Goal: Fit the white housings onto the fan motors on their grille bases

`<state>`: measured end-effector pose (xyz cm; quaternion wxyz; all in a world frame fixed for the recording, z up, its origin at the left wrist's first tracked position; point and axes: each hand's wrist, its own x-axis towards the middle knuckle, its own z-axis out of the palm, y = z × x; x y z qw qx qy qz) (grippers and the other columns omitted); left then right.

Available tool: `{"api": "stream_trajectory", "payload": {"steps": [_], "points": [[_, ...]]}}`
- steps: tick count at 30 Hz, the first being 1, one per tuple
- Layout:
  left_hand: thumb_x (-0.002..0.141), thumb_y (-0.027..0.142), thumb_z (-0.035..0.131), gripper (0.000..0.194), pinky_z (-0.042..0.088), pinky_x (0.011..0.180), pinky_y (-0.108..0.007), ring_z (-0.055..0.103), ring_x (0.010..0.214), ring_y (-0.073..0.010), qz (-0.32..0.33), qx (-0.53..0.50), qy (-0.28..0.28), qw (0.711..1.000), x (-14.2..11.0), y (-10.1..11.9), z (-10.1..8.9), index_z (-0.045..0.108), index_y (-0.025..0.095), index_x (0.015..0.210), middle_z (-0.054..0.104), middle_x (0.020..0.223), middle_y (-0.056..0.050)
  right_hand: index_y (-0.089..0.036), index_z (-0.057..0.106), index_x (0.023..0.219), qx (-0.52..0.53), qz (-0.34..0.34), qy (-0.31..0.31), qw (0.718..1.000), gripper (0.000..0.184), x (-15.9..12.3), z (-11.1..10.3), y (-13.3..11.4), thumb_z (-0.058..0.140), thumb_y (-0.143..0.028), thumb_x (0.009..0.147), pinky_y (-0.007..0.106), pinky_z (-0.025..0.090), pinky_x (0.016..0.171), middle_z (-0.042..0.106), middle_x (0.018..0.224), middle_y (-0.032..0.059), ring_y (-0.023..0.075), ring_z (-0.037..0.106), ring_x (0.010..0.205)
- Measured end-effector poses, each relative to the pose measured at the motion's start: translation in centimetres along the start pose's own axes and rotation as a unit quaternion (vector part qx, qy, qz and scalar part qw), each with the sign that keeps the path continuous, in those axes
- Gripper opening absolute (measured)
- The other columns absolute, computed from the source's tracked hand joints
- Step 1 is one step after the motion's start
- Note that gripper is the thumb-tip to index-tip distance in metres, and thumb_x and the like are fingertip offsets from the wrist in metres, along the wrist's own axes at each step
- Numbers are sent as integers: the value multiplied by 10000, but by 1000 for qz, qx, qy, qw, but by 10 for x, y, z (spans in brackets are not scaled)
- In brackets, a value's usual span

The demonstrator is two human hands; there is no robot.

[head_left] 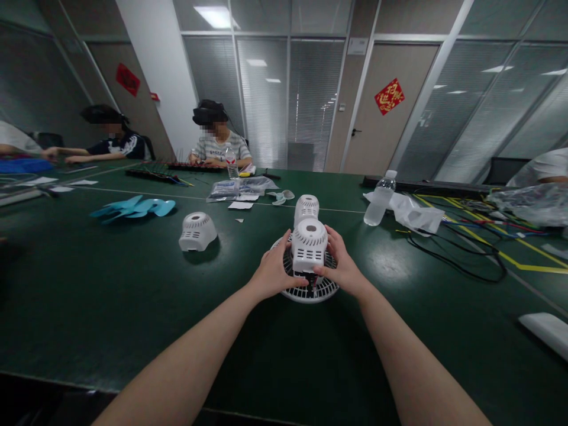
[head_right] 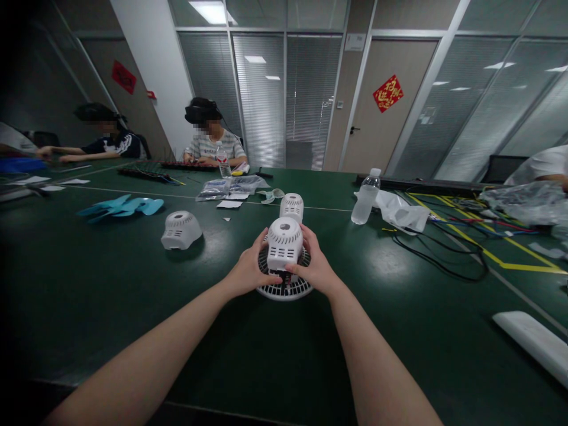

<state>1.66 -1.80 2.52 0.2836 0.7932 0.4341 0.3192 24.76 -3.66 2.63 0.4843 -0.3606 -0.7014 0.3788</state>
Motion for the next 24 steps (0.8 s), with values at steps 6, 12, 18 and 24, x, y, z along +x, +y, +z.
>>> {"api": "stream_trajectory", "payload": {"steps": [6, 12, 18, 24], "points": [[621, 480, 870, 1319, 274, 1171, -656, 422, 1426, -419, 7, 3, -4, 1000, 1, -2, 1, 25, 232, 1603, 470, 1519, -201, -399, 185, 1546, 1, 23, -16, 1000, 1055, 1, -3, 0, 855, -373, 731, 641, 177, 1242, 327, 1619, 80, 354, 292, 1514], [604, 463, 886, 1353, 273, 1178, -642, 410, 1438, -410, 13, 0, -14, 1000, 4, -9, 2, 7, 228, 1606, 457, 1529, -204, -377, 190, 1541, 26, 23, -33, 999, 1065, 3, -7, 4, 867, -376, 719, 643, 193, 1232, 381, 1595, 98, 353, 320, 1504], [600, 476, 879, 1361, 264, 1185, -646, 391, 1449, -413, 11, 2, -18, 1000, 6, -13, 3, -1, 216, 1606, 423, 1554, -206, -362, 174, 1546, 44, 29, -41, 998, 1071, 2, -8, 5, 864, -362, 727, 626, 236, 1219, 401, 1587, 120, 353, 345, 1493], [595, 458, 879, 1331, 217, 1200, -666, 291, 1498, -428, 20, 3, -19, 1000, 7, -11, 1, 34, 252, 1603, 267, 1641, -189, -367, 160, 1545, 23, 38, -44, 998, 1083, 2, -10, 6, 869, -354, 726, 627, 244, 1216, 385, 1596, 115, 346, 354, 1488]]}}
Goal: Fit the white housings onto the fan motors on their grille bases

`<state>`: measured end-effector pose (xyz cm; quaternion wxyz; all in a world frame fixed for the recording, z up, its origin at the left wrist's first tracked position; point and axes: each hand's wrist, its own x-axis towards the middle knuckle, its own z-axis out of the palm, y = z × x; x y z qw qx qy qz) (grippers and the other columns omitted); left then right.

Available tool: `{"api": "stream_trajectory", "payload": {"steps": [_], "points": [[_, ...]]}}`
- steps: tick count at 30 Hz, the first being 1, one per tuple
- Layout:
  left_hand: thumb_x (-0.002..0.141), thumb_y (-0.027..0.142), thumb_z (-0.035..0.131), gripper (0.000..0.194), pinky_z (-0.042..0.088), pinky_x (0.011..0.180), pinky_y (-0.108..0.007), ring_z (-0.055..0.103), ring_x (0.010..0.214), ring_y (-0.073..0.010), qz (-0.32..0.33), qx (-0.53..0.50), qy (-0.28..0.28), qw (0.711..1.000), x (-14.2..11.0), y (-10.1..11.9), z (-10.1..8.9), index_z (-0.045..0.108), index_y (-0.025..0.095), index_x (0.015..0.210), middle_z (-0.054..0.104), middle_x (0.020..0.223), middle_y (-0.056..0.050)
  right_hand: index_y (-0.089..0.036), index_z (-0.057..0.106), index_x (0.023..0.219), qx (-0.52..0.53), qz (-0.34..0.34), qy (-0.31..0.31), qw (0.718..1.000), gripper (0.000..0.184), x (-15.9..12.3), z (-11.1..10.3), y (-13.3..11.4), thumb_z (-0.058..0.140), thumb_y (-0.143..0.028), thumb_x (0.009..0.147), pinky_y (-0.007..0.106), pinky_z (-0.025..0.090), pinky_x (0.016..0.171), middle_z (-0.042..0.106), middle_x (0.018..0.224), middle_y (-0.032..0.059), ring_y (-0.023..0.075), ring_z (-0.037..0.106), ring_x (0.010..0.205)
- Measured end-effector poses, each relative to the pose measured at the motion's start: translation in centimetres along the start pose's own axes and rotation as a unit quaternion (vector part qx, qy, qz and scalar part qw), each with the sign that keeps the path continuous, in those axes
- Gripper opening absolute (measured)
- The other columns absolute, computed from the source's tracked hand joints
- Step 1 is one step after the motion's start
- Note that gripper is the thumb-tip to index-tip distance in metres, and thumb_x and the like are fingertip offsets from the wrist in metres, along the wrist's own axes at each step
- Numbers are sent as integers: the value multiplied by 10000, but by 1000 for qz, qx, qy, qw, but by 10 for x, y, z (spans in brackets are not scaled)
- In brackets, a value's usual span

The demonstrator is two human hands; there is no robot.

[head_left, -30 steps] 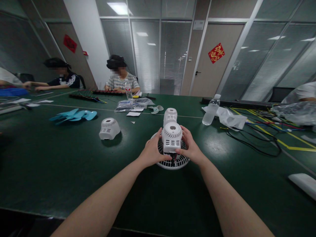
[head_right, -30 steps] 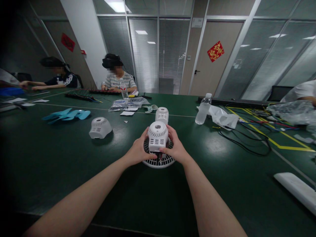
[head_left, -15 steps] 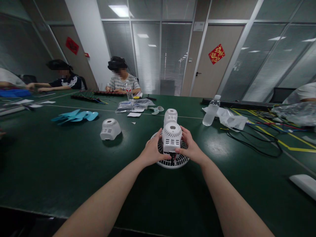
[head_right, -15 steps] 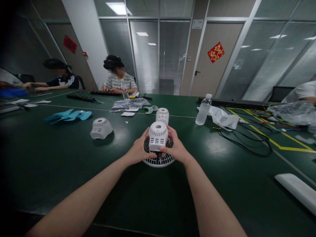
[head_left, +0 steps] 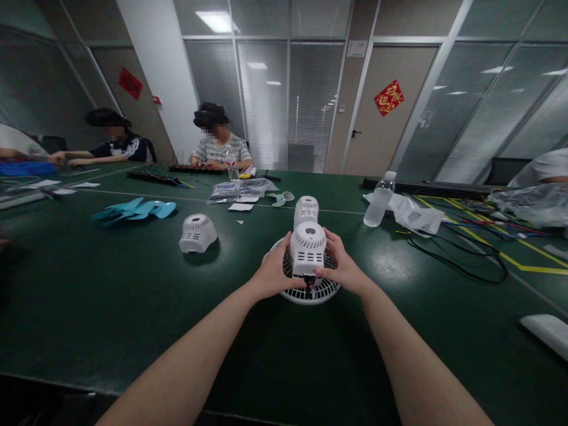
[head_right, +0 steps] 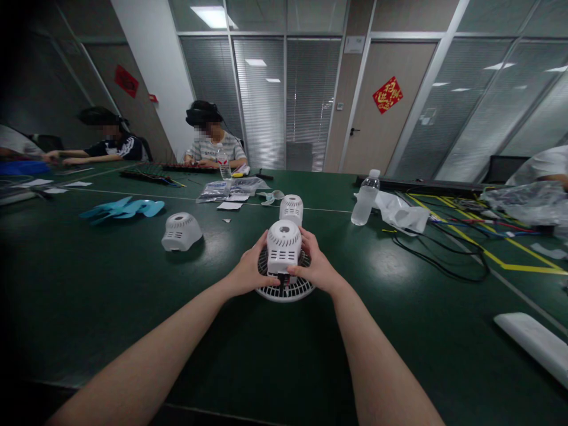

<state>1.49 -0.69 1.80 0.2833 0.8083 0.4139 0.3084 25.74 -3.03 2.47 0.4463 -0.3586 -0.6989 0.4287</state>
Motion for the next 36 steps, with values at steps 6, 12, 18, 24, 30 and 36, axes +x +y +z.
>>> {"api": "stream_trajectory", "payload": {"steps": [6, 12, 18, 24, 30, 36], "points": [[583, 363, 883, 1268, 222, 1194, -684, 320, 1482, -435, 2, -27, 7, 1000, -1, 4, 0, 122, 291, 1594, 343, 1608, -161, -372, 144, 1551, 1, -1, -3, 1000, 1097, -1, 0, 2, 868, -354, 727, 627, 228, 1222, 350, 1614, 112, 345, 320, 1505], [583, 383, 888, 1226, 230, 1193, -681, 340, 1471, -424, 6, -35, 9, 999, -1, 4, 0, 177, 283, 1576, 365, 1595, -155, -386, 156, 1552, 35, 0, 1, 999, 1106, -1, 2, 3, 877, -343, 714, 627, 246, 1216, 364, 1606, 100, 342, 338, 1496], [583, 413, 887, 1205, 250, 1185, -678, 363, 1457, -414, 14, -31, 12, 999, 0, 5, -1, 204, 267, 1564, 390, 1576, -156, -387, 173, 1556, 52, 7, 9, 999, 1126, 0, 3, 0, 891, -357, 689, 630, 270, 1205, 386, 1593, 102, 352, 355, 1483], [578, 451, 879, 1218, 241, 1184, -675, 375, 1448, -419, 20, -6, 11, 1000, 1, 2, -2, 189, 260, 1564, 402, 1567, -160, -404, 178, 1563, 40, 4, 17, 999, 1133, 0, 4, 2, 890, -375, 682, 623, 224, 1226, 381, 1601, 79, 349, 326, 1499], [623, 489, 859, 1195, 236, 1190, -677, 344, 1461, -423, 20, -11, -6, 1000, 0, 3, -4, 177, 246, 1574, 347, 1597, -166, -415, 180, 1560, 50, 6, 11, 999, 1115, 0, 5, 1, 885, -359, 698, 608, 235, 1224, 383, 1598, 70, 341, 320, 1501], [625, 431, 870, 1193, 358, 1175, -593, 389, 1444, -379, 13, -78, -9, 997, 0, 8, -4, 161, 246, 1567, 367, 1587, -145, -435, 171, 1554, 56, 13, 2, 998, 1108, 0, 4, 1, 877, -387, 701, 630, 251, 1206, 294, 1643, 64, 362, 310, 1502]]}}
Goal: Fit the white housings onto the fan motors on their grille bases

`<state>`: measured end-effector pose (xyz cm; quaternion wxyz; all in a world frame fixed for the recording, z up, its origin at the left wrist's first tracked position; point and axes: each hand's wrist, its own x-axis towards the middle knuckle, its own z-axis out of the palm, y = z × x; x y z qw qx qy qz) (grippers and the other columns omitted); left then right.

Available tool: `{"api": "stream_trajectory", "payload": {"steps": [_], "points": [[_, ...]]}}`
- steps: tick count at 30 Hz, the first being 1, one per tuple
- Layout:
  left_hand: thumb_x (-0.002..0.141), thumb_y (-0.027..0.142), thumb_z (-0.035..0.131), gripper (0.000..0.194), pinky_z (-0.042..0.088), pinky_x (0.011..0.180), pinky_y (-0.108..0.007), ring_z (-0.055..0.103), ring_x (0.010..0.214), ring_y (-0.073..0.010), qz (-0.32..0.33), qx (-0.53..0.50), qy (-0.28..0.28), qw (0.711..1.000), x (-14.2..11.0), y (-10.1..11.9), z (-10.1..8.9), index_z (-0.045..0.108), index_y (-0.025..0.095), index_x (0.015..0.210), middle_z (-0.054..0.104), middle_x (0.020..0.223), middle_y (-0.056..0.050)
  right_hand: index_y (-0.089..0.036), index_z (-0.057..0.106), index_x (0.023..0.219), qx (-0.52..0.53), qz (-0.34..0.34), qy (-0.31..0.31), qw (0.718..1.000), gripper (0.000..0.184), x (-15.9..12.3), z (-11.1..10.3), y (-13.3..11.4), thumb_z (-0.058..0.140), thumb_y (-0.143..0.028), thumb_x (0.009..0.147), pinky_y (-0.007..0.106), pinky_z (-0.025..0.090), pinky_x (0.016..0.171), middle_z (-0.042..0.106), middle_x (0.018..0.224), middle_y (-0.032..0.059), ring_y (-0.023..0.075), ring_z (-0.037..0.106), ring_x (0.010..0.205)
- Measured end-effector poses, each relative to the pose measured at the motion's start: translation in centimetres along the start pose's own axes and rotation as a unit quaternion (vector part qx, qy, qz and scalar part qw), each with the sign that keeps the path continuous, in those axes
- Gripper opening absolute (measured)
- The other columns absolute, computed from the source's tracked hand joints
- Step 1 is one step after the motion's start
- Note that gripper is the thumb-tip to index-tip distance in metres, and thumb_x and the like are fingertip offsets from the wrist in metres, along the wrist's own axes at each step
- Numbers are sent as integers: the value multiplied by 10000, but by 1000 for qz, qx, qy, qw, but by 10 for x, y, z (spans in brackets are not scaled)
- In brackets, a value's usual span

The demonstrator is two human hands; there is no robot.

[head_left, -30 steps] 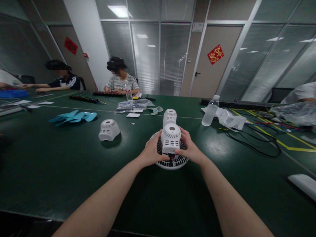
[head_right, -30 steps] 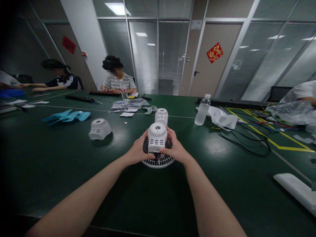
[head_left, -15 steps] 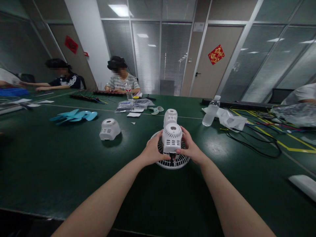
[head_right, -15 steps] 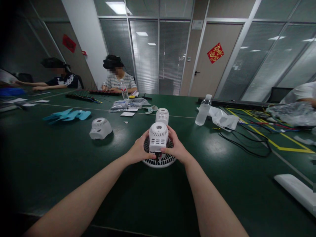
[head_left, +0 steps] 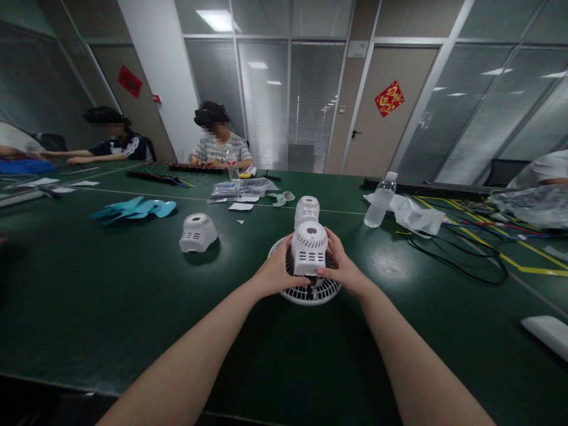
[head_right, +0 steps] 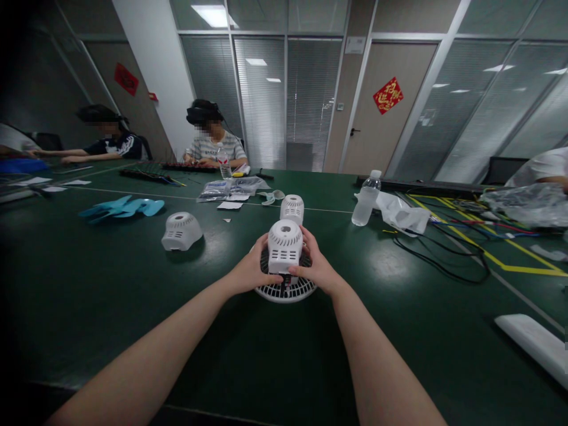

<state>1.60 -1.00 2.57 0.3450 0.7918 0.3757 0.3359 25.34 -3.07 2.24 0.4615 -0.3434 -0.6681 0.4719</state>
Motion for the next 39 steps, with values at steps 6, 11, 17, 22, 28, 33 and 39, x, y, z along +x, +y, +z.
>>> {"api": "stream_trajectory", "payload": {"steps": [6, 11, 17, 22, 28, 33, 39], "points": [[613, 416, 872, 1174, 400, 1137, -602, 429, 1413, -391, -14, 2, 1, 1000, 0, 0, -1, 188, 258, 1554, 393, 1571, -143, -422, 163, 1562, -7, -2, 1, 1000, 1113, -1, -1, 0, 875, -384, 707, 636, 240, 1211, 290, 1648, 62, 360, 296, 1509], [604, 409, 875, 1167, 380, 1152, -606, 424, 1421, -391, -12, 0, 5, 1000, 1, 1, 0, 206, 236, 1544, 404, 1560, -161, -409, 167, 1567, 1, -8, 4, 1000, 1120, -1, 0, 0, 879, -388, 702, 618, 232, 1220, 285, 1652, 65, 355, 284, 1515], [597, 421, 886, 1161, 345, 1172, -610, 403, 1436, -390, 0, -11, 10, 1000, 1, -1, 1, 226, 231, 1533, 399, 1562, -167, -407, 164, 1571, 7, -7, 4, 1000, 1121, -1, 1, 0, 877, -393, 707, 591, 239, 1225, 272, 1663, 55, 352, 285, 1514], [611, 428, 882, 1174, 324, 1172, -640, 383, 1440, -406, 12, -20, 8, 1000, 0, -6, 2, 203, 245, 1551, 372, 1577, -166, -419, 191, 1561, 9, -14, 4, 1000, 1084, -2, 3, 0, 872, -363, 719, 569, 248, 1230, 282, 1660, 36, 331, 290, 1517], [621, 442, 883, 1188, 329, 1159, -653, 380, 1435, -410, 14, -12, 10, 1000, -1, -10, 3, 185, 252, 1563, 364, 1580, -165, -407, 179, 1561, -1, -13, -5, 1000, 1086, -1, 2, -2, 869, -360, 725, 576, 240, 1229, 296, 1651, 58, 327, 293, 1518], [618, 445, 884, 1202, 306, 1176, -651, 360, 1449, -416, 28, -4, 13, 1000, 1, -13, 3, 179, 250, 1571, 341, 1593, -169, -381, 141, 1564, -18, -10, -14, 1000, 1096, 0, 0, -1, 858, -387, 735, 573, 238, 1230, 321, 1636, 83, 321, 284, 1523], [609, 460, 890, 1288, 260, 1175, -696, 303, 1475, -444, 38, 3, 3, 999, 4, -16, 3, 90, 258, 1597, 268, 1625, -190, -348, 111, 1569, -54, -24, -20, 998, 1079, 1, 0, 0, 828, -412, 765, 575, 256, 1227, 316, 1633, 105, 326, 300, 1515]]}}
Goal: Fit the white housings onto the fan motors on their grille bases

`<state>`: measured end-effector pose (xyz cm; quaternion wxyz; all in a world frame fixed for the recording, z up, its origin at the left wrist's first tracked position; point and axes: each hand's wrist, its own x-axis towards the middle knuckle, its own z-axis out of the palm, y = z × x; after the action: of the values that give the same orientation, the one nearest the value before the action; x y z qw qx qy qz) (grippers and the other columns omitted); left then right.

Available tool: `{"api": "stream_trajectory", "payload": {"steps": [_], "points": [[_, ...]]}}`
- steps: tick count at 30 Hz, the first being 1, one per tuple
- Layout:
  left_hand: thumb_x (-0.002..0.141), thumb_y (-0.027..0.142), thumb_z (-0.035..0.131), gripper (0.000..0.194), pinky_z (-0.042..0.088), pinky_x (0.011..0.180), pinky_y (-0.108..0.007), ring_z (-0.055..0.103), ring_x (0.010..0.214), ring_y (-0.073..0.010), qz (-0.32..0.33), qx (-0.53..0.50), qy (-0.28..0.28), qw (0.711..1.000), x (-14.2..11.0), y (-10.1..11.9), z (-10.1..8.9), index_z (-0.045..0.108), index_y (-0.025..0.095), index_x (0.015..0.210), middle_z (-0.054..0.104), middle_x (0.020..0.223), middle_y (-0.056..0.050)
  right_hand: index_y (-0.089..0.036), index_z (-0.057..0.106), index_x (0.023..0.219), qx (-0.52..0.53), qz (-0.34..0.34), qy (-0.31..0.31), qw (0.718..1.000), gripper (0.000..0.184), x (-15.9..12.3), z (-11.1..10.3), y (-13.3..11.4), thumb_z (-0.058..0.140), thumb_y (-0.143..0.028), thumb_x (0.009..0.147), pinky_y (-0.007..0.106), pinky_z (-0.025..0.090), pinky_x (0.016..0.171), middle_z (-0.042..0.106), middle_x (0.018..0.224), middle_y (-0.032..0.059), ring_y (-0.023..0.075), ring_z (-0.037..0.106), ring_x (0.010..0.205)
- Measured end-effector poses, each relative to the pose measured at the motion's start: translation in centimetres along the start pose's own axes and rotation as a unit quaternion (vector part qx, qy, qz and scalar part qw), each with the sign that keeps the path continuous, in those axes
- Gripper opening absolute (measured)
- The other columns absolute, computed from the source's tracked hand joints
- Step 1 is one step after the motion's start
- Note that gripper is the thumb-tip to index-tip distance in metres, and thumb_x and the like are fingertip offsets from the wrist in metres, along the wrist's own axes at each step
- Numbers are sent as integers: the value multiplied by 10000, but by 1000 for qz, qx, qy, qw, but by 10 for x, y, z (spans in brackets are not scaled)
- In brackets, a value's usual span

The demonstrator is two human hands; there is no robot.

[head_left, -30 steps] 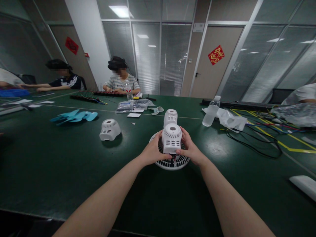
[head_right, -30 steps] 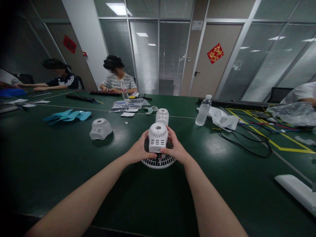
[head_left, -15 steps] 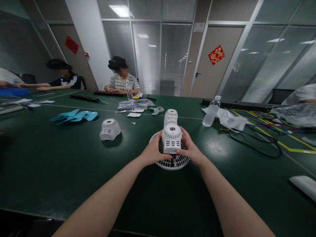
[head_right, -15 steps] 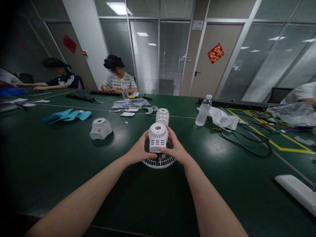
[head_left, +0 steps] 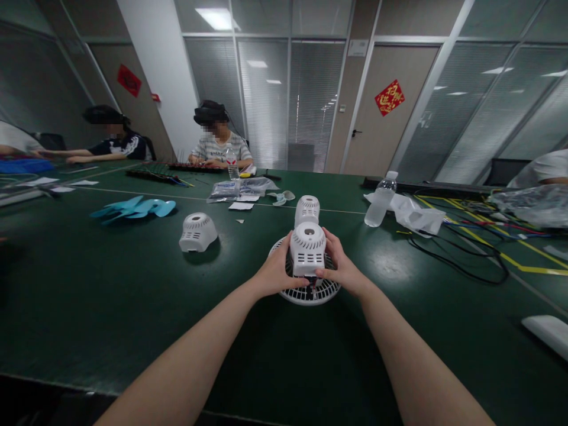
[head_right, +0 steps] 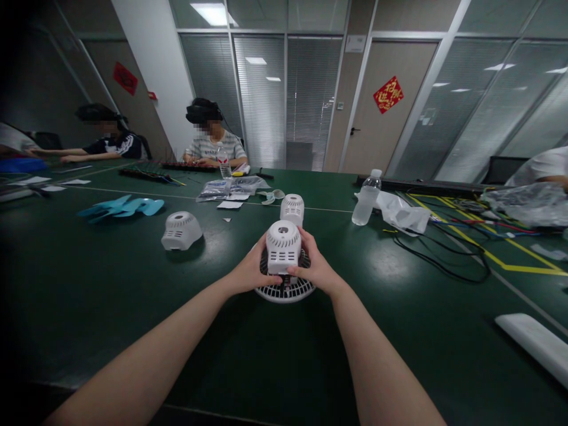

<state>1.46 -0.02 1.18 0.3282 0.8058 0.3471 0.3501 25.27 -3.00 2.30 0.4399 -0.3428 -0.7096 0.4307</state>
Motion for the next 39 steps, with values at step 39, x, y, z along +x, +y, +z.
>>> {"api": "stream_trajectory", "payload": {"steps": [39], "points": [[605, 435, 890, 1242, 269, 1195, -640, 337, 1464, -403, 14, -37, 4, 999, 2, -4, -1, 142, 244, 1578, 312, 1607, -172, -319, 63, 1583, -78, 20, 48, 996, 1216, 2, 12, -7, 882, -382, 685, 603, 202, 1231, 362, 1598, 132, 358, 314, 1499]]}}
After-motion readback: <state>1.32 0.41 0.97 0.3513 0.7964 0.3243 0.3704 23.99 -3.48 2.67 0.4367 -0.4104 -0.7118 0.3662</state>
